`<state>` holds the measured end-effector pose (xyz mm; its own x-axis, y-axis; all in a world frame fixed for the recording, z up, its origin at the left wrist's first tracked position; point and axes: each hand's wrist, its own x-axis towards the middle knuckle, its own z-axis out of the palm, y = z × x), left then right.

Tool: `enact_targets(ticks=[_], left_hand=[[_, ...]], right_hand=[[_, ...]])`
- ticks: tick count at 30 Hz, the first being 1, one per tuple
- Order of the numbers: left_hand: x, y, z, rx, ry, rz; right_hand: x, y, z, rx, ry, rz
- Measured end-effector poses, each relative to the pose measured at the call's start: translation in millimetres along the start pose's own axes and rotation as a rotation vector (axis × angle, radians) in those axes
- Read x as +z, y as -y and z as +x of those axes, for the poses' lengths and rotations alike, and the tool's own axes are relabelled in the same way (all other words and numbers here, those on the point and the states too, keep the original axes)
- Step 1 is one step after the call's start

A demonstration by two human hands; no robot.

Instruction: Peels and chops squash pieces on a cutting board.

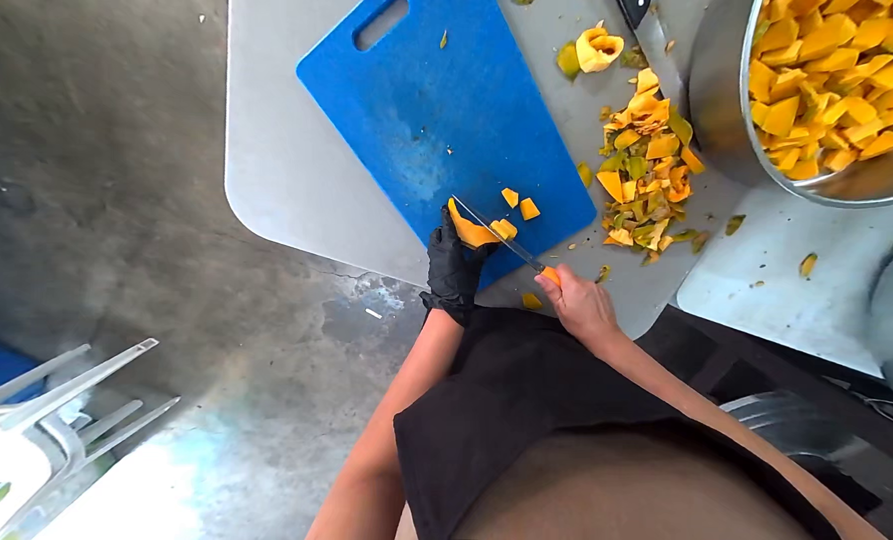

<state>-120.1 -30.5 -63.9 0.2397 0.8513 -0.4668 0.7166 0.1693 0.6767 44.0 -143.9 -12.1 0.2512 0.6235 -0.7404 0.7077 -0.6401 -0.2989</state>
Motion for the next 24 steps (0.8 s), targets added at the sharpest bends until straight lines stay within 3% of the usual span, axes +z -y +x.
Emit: enact_targets(ticks=[6, 11, 17, 24], left_hand=[[-2.3, -0.6, -0.1, -0.009, 0.018, 0.008], [-0.3, 1.9, 0.4, 0.015, -0.009, 0.021], [5.7, 7.1, -0.4, 0.052, -0.051, -0.005], [7.5, -3.0, -1.6, 0.023, -0.073, 0.039]], right_hand=[[-0.7, -3.0, -3.5, -0.005, 0.009, 0.008], [5.1, 4.8, 23.4, 0.109, 0.079, 0.001], [5.5, 2.6, 53.9, -0.037, 0.012, 0.087], [-5.5, 1.1, 14.3, -0.063, 0.014, 0.114]])
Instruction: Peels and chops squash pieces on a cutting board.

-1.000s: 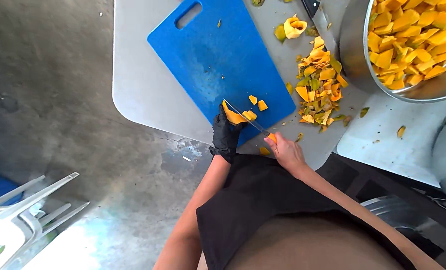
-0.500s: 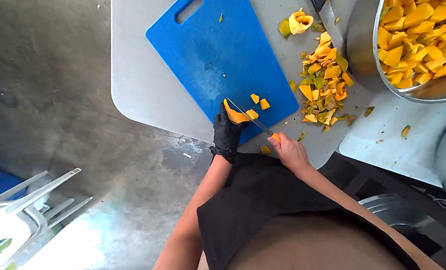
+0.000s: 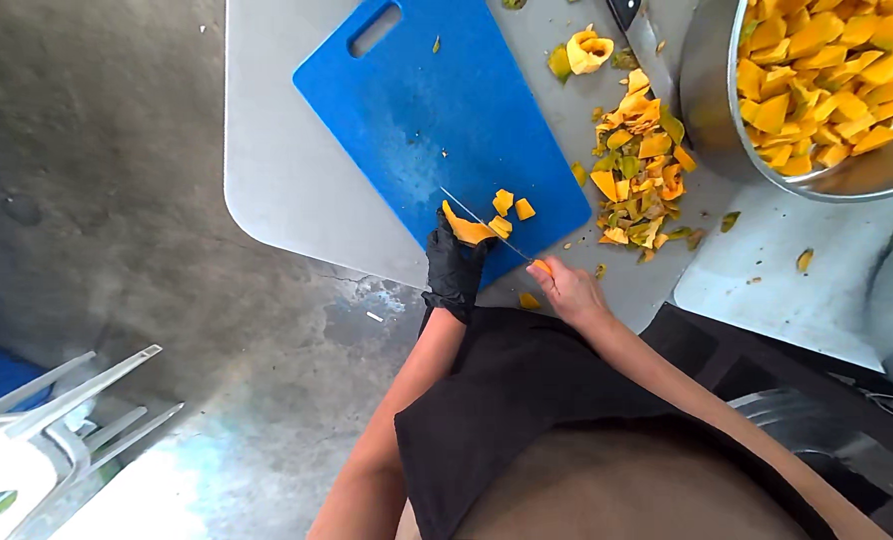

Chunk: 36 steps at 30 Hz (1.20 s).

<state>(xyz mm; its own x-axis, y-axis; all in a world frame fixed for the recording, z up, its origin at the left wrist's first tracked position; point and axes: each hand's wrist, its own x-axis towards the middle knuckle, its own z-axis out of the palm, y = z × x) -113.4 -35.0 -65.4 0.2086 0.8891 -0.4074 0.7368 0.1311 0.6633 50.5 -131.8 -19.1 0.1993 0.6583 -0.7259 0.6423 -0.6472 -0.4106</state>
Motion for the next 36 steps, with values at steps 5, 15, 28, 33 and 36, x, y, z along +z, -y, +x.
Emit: enact_targets(ticks=[5, 15, 28, 33, 36], left_hand=[[0.3, 3.7, 0.3, 0.014, -0.009, -0.013], [-0.4, 5.7, 2.8, 0.019, 0.014, -0.001], [-24.0, 3.4, 20.5, 0.054, 0.270, 0.027], [-11.7, 12.5, 3.5, -0.010, 0.150, -0.068], [-7.1, 20.9, 4.1, -0.023, 0.118, -0.176]], right_hand=[[2.3, 11.8, -7.6, 0.059, -0.029, -0.142], [11.6, 8.4, 23.8, 0.183, 0.021, -0.148], [-15.8, -8.4, 17.3, 0.013, 0.085, 0.154], [-8.6, 3.0, -2.9, 0.031, 0.054, -0.036], [-7.6, 7.4, -5.1, 0.045, 0.020, -0.094]])
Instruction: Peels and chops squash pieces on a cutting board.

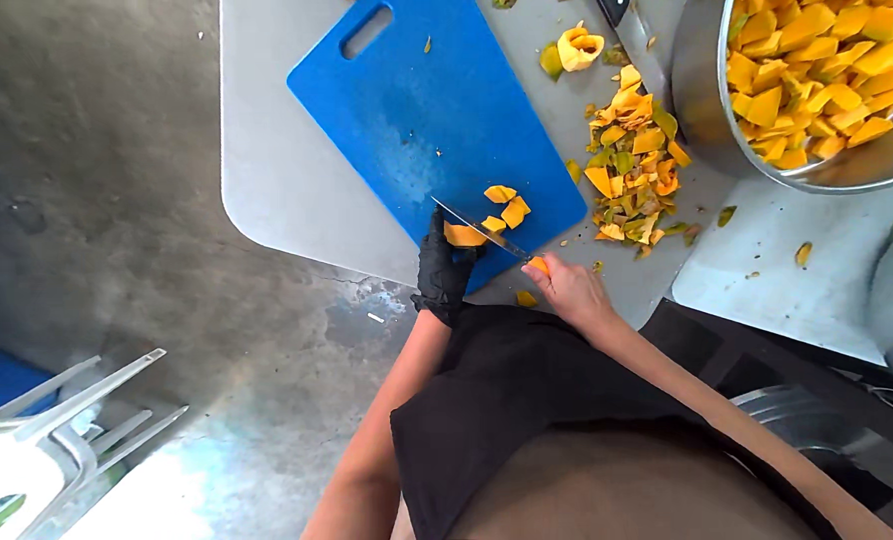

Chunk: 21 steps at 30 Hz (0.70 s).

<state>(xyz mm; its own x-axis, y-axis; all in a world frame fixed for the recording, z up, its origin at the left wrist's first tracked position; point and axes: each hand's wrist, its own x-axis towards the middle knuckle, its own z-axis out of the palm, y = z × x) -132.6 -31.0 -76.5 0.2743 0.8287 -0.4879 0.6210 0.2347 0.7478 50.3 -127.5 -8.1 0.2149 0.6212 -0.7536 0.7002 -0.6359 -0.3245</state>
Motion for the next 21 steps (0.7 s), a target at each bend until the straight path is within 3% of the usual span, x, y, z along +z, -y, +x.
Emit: enact_targets(ticks=[6, 11, 21], left_hand=[[0.9, -6.4, 3.1, -0.062, -0.016, 0.079], [1.2, -5.9, 0.3, -0.036, -0.028, 0.046], [3.9, -4.8, -0.1, -0.021, -0.054, 0.011]], right_hand=[[9.2, -2.3, 23.8, 0.069, 0.069, -0.046], [15.4, -4.7, 47.4, 0.016, 0.039, 0.014], [0.5, -3.9, 7.4, -0.041, 0.035, 0.121]])
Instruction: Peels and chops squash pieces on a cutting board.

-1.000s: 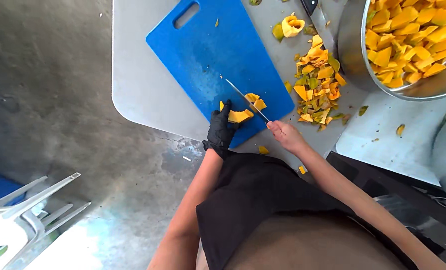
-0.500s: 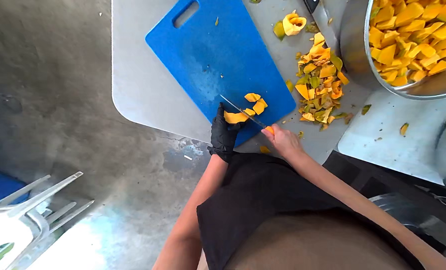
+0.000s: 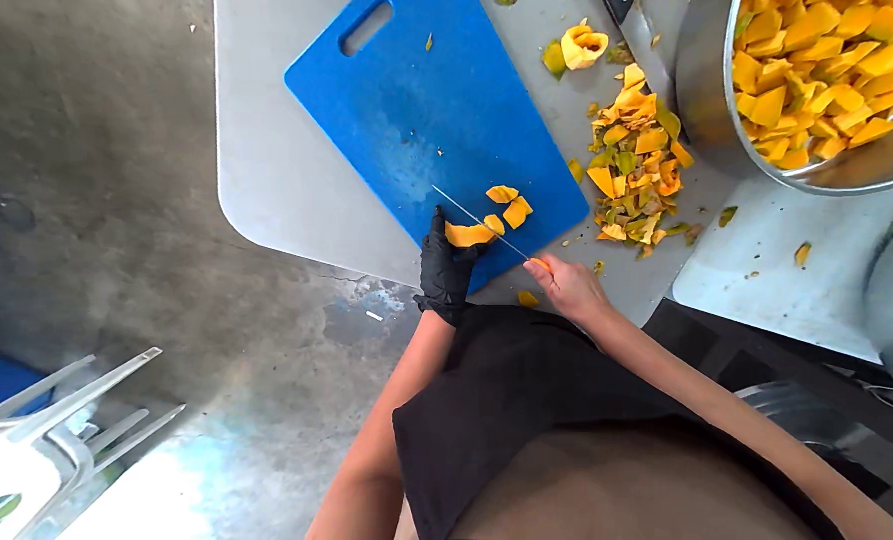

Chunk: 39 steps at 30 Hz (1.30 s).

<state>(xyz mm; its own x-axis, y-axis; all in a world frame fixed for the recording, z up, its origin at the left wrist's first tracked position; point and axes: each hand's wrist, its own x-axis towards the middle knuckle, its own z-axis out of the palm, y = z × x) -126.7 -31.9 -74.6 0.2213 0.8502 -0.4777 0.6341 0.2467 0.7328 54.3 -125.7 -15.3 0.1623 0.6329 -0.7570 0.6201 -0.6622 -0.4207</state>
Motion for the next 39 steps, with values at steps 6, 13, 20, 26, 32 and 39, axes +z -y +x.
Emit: enact_targets(ticks=[6, 13, 20, 26, 32, 39], left_hand=[[-0.1, -0.7, 0.3, -0.041, 0.026, -0.017], [-0.9, -1.3, -1.4, 0.016, 0.006, 0.038], [4.9, -9.0, -3.2, 0.009, -0.006, -0.022], [7.3, -9.2, -1.8, 0.001, 0.009, -0.051], [8.5, -8.6, -2.9, -0.001, -0.004, -0.024], [16.5, -3.8, -5.4, 0.038, -0.105, -0.137]], right_hand=[[7.0, -1.8, 2.4, 0.050, 0.044, -0.036], [21.1, 12.1, 44.6, 0.038, 0.003, -0.076], [0.8, 10.7, 16.6, -0.010, -0.044, 0.046], [0.4, 1.6, 2.8, 0.047, 0.027, 0.077], [22.8, -2.3, 32.7, 0.111, 0.105, 0.142], [9.7, 9.8, 48.6, 0.021, -0.042, 0.008]])
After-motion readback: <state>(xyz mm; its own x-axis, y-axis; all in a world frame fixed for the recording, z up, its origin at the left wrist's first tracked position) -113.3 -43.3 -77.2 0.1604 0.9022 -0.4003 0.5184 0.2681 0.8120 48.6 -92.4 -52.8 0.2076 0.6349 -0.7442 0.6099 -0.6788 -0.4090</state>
